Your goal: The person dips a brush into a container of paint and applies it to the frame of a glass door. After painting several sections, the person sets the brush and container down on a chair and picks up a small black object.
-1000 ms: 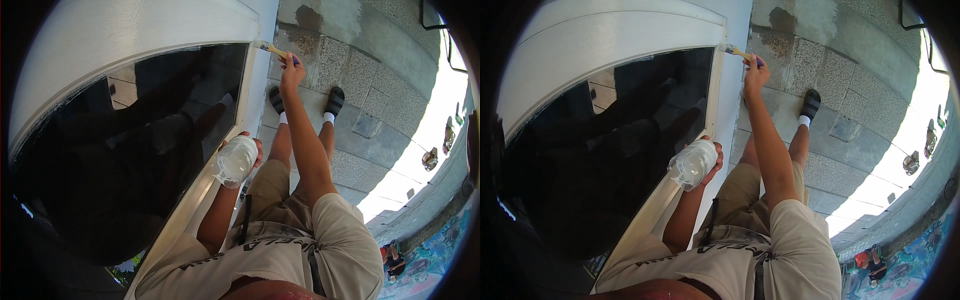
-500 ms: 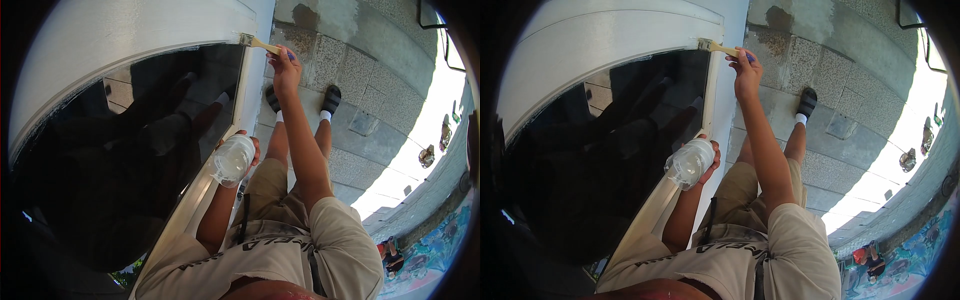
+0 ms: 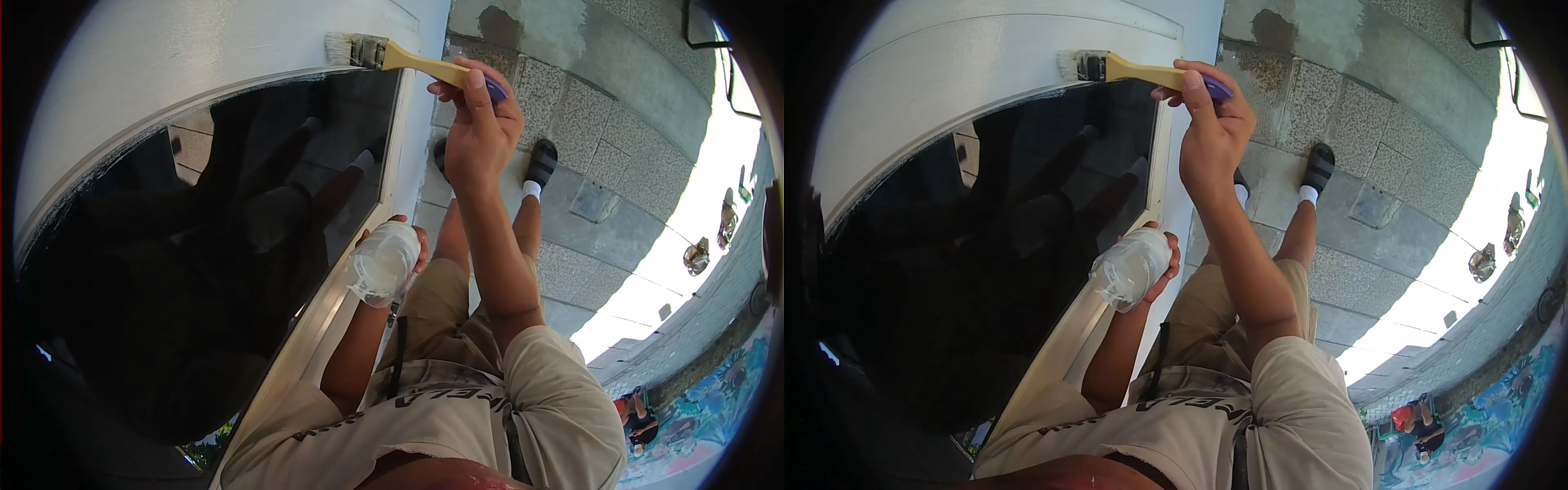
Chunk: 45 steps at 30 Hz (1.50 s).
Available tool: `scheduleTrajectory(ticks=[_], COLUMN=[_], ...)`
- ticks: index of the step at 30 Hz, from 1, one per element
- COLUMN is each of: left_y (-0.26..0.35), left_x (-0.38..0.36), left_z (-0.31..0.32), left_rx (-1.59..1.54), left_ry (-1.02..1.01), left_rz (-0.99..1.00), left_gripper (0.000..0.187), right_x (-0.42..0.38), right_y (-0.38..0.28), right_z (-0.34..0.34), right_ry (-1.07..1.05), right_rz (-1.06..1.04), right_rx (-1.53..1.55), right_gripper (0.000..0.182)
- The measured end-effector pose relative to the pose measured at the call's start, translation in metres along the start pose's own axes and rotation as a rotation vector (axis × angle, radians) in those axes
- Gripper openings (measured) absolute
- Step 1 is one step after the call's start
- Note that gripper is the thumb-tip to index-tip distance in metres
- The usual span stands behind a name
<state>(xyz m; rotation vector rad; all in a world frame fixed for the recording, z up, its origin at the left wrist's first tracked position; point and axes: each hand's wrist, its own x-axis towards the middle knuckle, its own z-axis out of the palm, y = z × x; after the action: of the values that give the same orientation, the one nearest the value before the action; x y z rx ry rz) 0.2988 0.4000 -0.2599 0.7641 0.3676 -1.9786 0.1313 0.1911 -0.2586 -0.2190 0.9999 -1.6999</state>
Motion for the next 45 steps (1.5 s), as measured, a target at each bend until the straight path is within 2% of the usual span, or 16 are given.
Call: scheduleTrajectory(ticks=[1, 2, 6, 8, 11, 13, 17, 20, 24, 26, 30, 33, 34, 35, 38, 45], left_y=[0.001, 0.001, 0.002, 0.0, -0.004, -0.004, -0.006, -0.008, -0.01, -0.01, -0.011, -0.008, -0.008, -0.008, -0.007, -0.012], left_x=[0.0, 0.001, 0.004, 0.002, 0.002, 0.004, 0.005, 0.005, 0.009, 0.009, 0.01, 0.012, 0.012, 0.011, 0.011, 0.008], left_z=[0.001, 0.002, 0.006, 0.006, 0.0, 0.001, 0.001, 0.003, 0.009, 0.011, 0.013, 0.013, 0.014, 0.014, 0.014, 0.013], left_rx=[0.011, 0.023, 0.035, 0.005, 0.003, 0.014, 0.033, 0.007, -0.005, 0.002, 0.001, -0.006, -0.008, -0.01, 0.004, 0.017], left_ry=[-0.006, -0.013, -0.021, 0.039, 0.03, -0.01, -0.028, 0.026, -0.017, 0.001, 0.033, -0.004, -0.002, -0.001, -0.024, 0.047], left_rz=[-0.005, -0.009, 0.009, 0.015, 0.014, 0.009, 0.005, 0.008, 0.005, -0.003, 0.004, -0.001, -0.002, -0.004, -0.007, 0.007], left_gripper=[0.064, 0.064, 0.064, 0.064, 0.064, 0.064, 0.063, 0.062, 0.061, 0.061, 0.061, 0.061, 0.061, 0.061, 0.06, 0.062], right_x=[-0.003, -0.002, 0.029, 0.049, 0.072, 0.084, 0.077, 0.064, 0.036, 0.029, 0.04, 0.06, 0.066, 0.07, 0.076, 0.078], right_y=[-0.008, -0.009, 0.051, 0.096, 0.155, 0.19, 0.174, 0.151, 0.096, 0.078, 0.1, 0.159, 0.178, 0.19, 0.201, 0.126], right_z=[0.005, 0.005, -0.032, -0.071, -0.135, -0.173, -0.16, -0.114, -0.075, -0.073, -0.097, -0.136, -0.153, -0.165, -0.177, -0.116], right_ry=[-0.067, -0.098, -0.1, -0.033, 0.078, 0.279, 0.25, 0.149, 0.075, 0.041, -0.02, 0.057, 0.143, 0.227, 0.292, 0.076], right_rz=[0.019, 0.046, 0.16, 0.31, 0.346, 0.316, 0.282, 0.205, 0.132, 0.184, 0.297, 0.365, 0.365, 0.363, 0.359, 0.279], right_rx=[0.197, 0.239, 0.243, 0.212, 0.082, -0.289, -0.312, -0.34, -0.298, 0.025, 0.216, 0.09, -0.045, -0.181, -0.29, -0.066], right_gripper=[0.024, 0.025, 0.025, 0.025, 0.024, 0.022, 0.022, 0.026, 0.026, 0.025, 0.024, 0.024, 0.024, 0.024, 0.025, 0.027])
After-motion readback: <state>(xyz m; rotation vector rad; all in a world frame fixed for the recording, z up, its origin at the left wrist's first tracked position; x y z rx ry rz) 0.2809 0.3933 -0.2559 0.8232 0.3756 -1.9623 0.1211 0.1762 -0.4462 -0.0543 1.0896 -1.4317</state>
